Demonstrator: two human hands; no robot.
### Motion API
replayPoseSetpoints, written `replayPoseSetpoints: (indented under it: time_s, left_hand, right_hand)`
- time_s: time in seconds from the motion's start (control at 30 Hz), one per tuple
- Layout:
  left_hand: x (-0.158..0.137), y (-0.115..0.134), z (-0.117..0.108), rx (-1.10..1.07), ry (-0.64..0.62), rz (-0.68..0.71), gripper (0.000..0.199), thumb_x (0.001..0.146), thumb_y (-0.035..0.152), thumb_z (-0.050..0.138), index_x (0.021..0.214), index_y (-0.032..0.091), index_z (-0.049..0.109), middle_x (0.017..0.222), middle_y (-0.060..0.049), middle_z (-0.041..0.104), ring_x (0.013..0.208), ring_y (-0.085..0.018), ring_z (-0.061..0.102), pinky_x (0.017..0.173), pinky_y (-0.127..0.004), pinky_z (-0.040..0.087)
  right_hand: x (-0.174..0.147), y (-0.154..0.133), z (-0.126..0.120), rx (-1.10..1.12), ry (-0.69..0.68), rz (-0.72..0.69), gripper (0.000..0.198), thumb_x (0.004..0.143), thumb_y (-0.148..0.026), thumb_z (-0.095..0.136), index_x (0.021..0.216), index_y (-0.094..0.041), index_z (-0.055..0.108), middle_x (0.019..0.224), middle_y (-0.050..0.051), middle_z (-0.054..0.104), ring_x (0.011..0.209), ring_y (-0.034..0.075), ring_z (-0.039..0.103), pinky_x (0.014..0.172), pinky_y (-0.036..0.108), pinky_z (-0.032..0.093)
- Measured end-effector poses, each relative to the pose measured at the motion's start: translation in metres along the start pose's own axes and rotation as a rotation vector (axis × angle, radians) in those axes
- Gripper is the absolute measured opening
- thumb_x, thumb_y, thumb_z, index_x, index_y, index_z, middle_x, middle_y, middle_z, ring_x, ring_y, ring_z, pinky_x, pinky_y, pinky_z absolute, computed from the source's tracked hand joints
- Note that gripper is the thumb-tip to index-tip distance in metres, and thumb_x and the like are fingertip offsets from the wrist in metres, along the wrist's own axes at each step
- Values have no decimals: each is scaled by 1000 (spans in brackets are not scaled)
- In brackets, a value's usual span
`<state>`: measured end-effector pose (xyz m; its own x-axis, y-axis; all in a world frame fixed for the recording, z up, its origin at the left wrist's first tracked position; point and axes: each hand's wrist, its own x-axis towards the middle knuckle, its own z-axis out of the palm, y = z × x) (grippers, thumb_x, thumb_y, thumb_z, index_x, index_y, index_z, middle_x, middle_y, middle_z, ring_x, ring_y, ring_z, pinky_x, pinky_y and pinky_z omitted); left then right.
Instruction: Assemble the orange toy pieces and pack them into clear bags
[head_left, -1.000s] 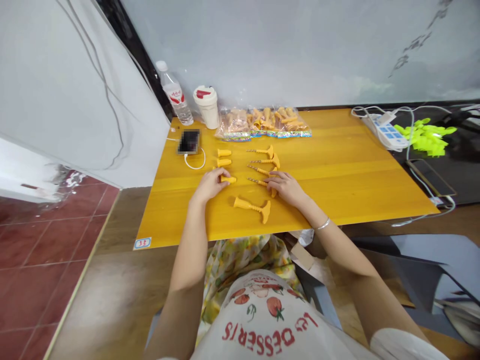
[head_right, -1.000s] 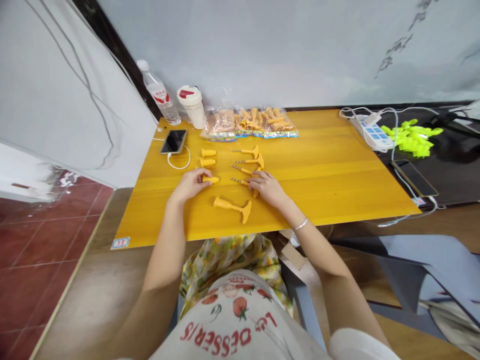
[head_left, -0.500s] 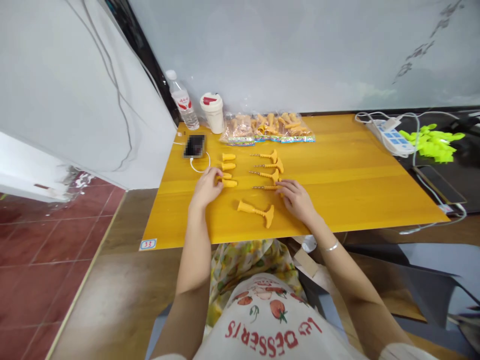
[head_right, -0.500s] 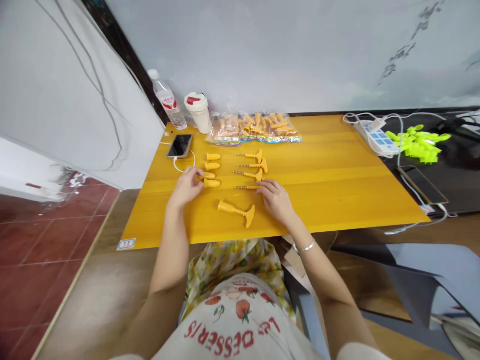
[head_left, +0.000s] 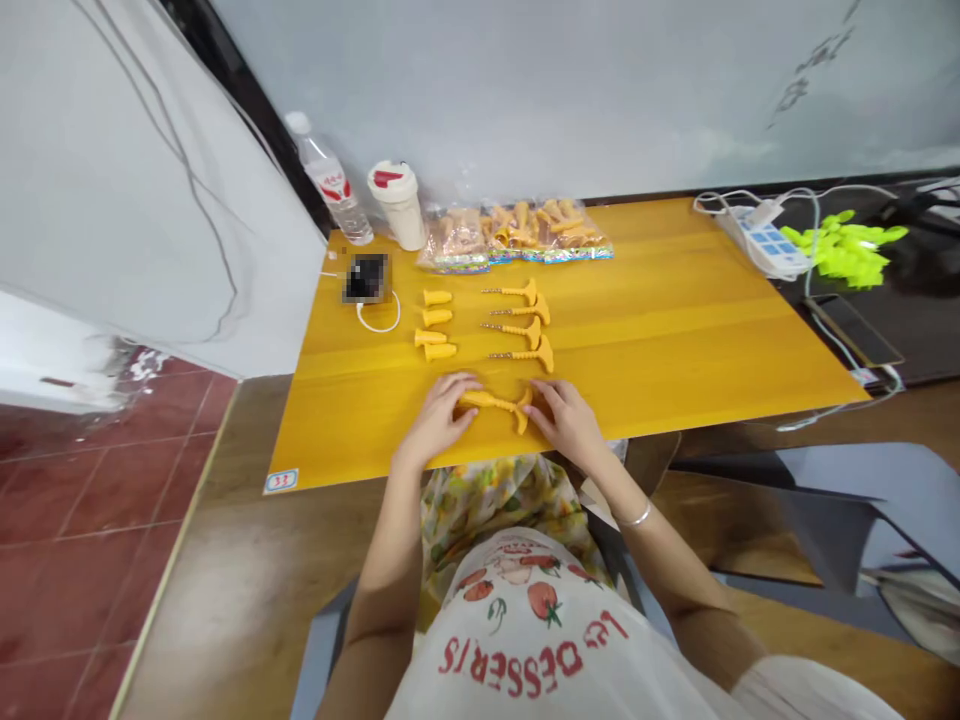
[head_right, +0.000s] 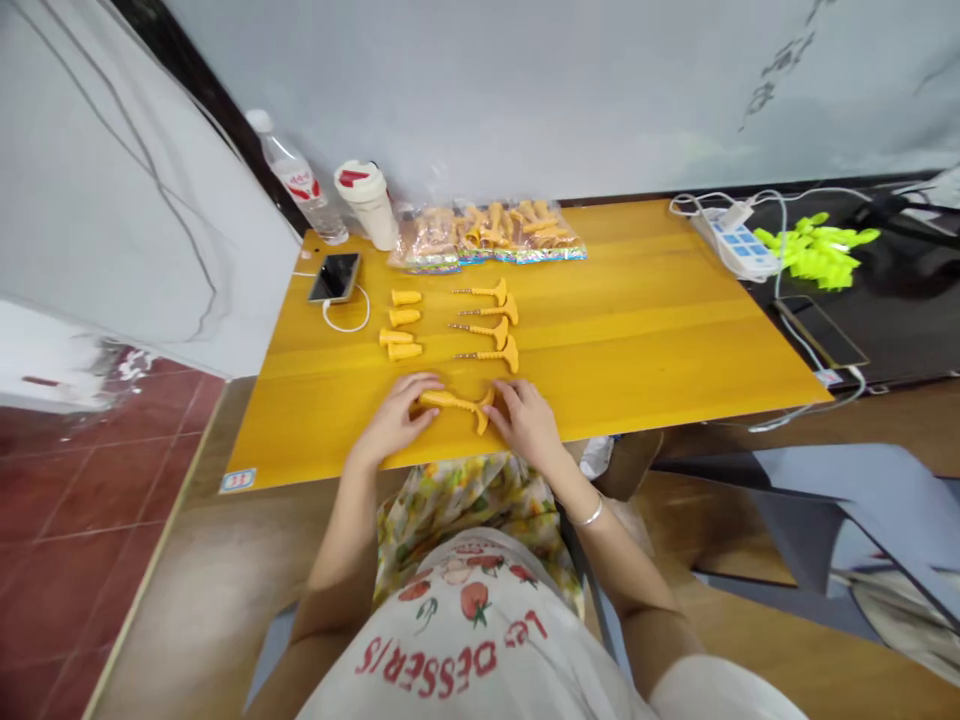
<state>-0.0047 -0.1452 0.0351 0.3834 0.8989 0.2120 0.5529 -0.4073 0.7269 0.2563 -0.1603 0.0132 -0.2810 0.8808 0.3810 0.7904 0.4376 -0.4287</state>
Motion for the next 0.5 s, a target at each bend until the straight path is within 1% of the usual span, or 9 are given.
replayPoseSetpoints:
  time_s: [0.1,0.2,0.23,0.3,0.33,0.4,0.47,0.5]
  left_hand:
    - [-8,4,12,-11,66,-45,23,93,21,51,114,23,60,114,-8,64,111,-22,59,101,-38,46]
    - [-14,6,12,-37,119,-35,21,95,27,51,115,23,59,116,-9,64,113,-22,59,101,-37,45]
    - [-15,8,11,-49,121,-35,22,95,30,52,115,24,60,116,-9,64,113,-22,59,102,-37,44]
    - [-18,12,8,-84,120,-65,23,95,34,54,115,24,59,115,-8,65,110,-22,60,100,-35,45]
    - [-20,14,7,-103,122,-97,24,94,36,55,115,24,59,114,-8,66,105,-21,61,96,-33,46]
    - [-22,16,5,-141,143,-189,23,95,39,53,110,23,60,103,-5,67,91,-18,62,87,-29,47]
    - [-23,15,4,-195,199,-311,23,96,42,48,99,22,60,86,-1,63,77,-15,57,76,-25,45]
    - [-22,13,4,-232,246,-384,26,97,43,45,93,22,59,79,0,59,73,-15,55,72,-25,45]
  right_hand:
    - [0,1,2,103,1,51,46,95,-46,56,134,-22,59,101,12,67,87,26,67,78,40,59]
    - [3,-1,9,369,-52,126,53,94,-47,57,141,-21,54,89,6,69,69,19,66,67,33,59]
    - [4,-2,10,473,-69,149,55,94,-47,57,142,-20,52,87,4,70,67,17,65,65,31,59]
    - [6,-7,12,632,-61,174,55,94,-46,58,141,-19,52,94,4,72,70,16,67,66,30,59]
    - [7,-10,12,668,-31,166,51,93,-45,60,137,-19,55,99,5,73,75,17,68,70,31,60]
    - [8,-16,8,648,38,77,34,93,-40,61,122,-21,63,105,7,73,87,19,70,80,34,60]
    - [7,-18,2,553,88,-103,15,97,-31,56,103,-23,67,106,7,73,100,21,69,91,38,58]
    - [7,-17,-1,495,113,-206,16,98,-26,51,95,-24,67,107,8,72,107,21,67,94,40,57]
